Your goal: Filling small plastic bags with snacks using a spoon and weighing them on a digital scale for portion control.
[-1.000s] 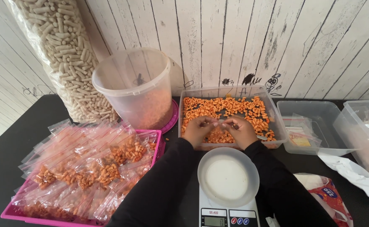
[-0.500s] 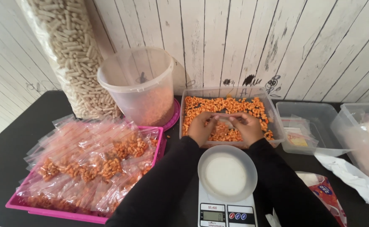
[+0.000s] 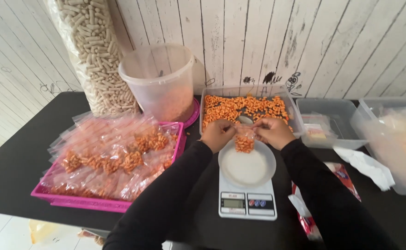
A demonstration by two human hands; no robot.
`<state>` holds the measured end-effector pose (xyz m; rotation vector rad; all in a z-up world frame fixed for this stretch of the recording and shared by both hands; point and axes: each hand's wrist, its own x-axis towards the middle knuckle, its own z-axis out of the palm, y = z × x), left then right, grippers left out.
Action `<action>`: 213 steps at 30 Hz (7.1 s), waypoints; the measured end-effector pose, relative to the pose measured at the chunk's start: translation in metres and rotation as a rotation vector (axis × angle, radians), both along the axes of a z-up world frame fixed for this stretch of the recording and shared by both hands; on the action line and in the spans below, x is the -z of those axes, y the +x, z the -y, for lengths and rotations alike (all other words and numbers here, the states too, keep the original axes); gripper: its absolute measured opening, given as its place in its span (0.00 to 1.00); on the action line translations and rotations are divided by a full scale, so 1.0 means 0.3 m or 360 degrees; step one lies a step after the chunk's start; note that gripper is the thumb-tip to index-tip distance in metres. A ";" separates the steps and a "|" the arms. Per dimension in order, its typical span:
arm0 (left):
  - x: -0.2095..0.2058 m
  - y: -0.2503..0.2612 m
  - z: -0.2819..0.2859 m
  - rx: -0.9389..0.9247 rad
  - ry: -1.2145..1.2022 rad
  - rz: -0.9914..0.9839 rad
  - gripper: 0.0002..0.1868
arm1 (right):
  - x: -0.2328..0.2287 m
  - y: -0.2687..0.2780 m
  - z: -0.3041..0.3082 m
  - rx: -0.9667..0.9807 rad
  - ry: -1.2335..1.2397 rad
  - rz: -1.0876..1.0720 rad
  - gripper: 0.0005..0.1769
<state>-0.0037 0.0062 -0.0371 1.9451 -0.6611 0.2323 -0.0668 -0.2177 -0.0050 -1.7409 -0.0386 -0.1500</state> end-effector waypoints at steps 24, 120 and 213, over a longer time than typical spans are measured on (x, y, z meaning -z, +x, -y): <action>-0.137 -0.242 -0.203 -0.0726 0.0621 0.0133 0.29 | -0.116 -0.314 0.097 0.0443 -0.0833 0.0140 0.20; -0.070 0.120 0.086 -0.0120 0.0854 -0.0311 0.22 | 0.326 0.169 0.958 0.0597 -0.1841 -0.0916 0.15; 0.196 0.332 0.071 0.0103 -0.0669 -0.0829 0.22 | 0.164 0.233 0.070 0.0119 0.0016 0.0399 0.19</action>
